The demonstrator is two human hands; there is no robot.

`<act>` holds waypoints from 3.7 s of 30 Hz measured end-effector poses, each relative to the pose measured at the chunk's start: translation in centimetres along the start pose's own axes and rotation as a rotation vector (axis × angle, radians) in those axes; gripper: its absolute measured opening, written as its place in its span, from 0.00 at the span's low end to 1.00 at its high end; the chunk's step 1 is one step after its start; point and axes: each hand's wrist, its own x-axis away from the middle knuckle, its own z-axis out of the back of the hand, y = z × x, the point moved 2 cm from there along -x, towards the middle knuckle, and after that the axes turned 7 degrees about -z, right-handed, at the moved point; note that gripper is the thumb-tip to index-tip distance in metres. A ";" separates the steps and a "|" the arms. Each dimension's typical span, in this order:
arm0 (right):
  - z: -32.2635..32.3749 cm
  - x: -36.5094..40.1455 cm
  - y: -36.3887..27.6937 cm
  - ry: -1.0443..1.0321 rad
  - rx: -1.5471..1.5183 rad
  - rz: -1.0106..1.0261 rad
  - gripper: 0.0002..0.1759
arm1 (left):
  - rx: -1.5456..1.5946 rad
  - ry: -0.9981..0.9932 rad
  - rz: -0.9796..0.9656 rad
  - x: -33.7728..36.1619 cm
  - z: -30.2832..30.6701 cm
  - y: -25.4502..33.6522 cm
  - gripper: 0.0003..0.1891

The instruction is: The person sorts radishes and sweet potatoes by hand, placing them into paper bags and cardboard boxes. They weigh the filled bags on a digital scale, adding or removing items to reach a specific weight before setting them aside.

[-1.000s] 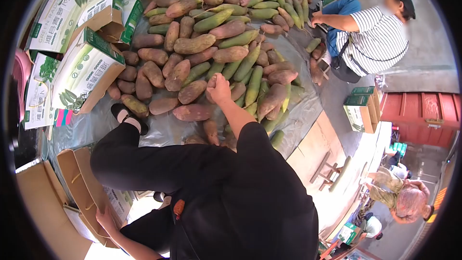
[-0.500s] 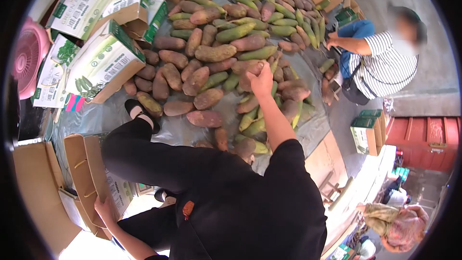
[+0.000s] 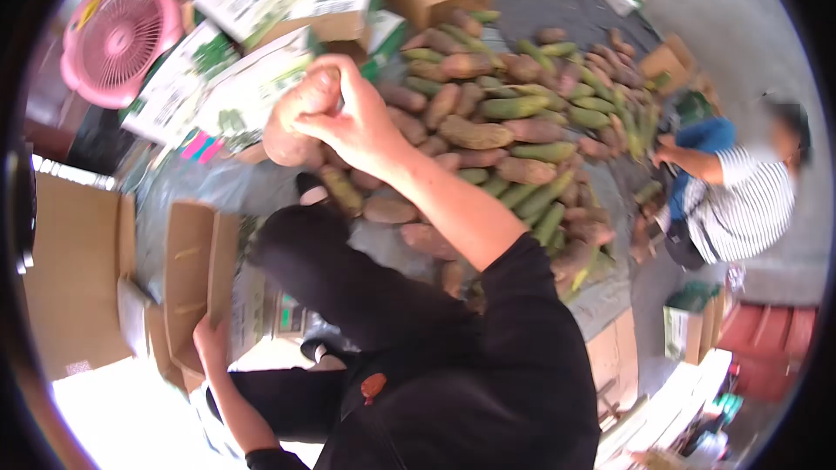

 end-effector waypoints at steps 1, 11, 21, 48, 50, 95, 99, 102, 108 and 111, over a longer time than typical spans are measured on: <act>-2.8 -0.9 -1.8 -0.063 -0.055 0.031 0.28 | -0.051 -0.023 0.021 0.1 0.0 0.0 0.14; -25.5 -0.1 -1.9 -0.828 0.377 0.136 0.11 | -0.064 0.021 0.072 0.7 -0.5 0.9 0.11; -39.0 7.0 16.2 -1.355 1.514 0.290 0.21 | -0.008 -0.042 0.111 0.6 -0.4 1.1 0.10; -7.4 -7.0 8.2 -0.435 0.532 -0.151 0.17 | 0.096 0.021 0.044 0.0 -1.0 -1.8 0.13; 1.1 -3.8 12.5 -0.159 0.684 -0.151 0.11 | 0.110 0.019 0.057 0.1 -1.0 -1.6 0.13; 29.5 25.2 21.1 0.768 0.261 -1.491 0.46 | 0.171 0.011 0.106 0.3 -2.0 -3.3 0.15; 28.2 26.2 21.1 0.991 0.022 -1.394 0.39 | 0.144 0.006 0.064 0.3 -1.5 -2.4 0.15; 29.8 28.2 22.7 1.057 -0.136 -1.320 0.35 | 0.153 0.004 0.043 0.2 -1.6 -3.0 0.16; 29.3 29.5 20.4 1.140 -0.160 -1.305 0.34 | 0.137 0.005 0.012 0.0 -1.2 -1.7 0.15; 27.9 30.5 19.9 1.111 -0.186 -1.327 0.35 | 0.129 0.000 0.022 0.3 -0.9 -2.0 0.14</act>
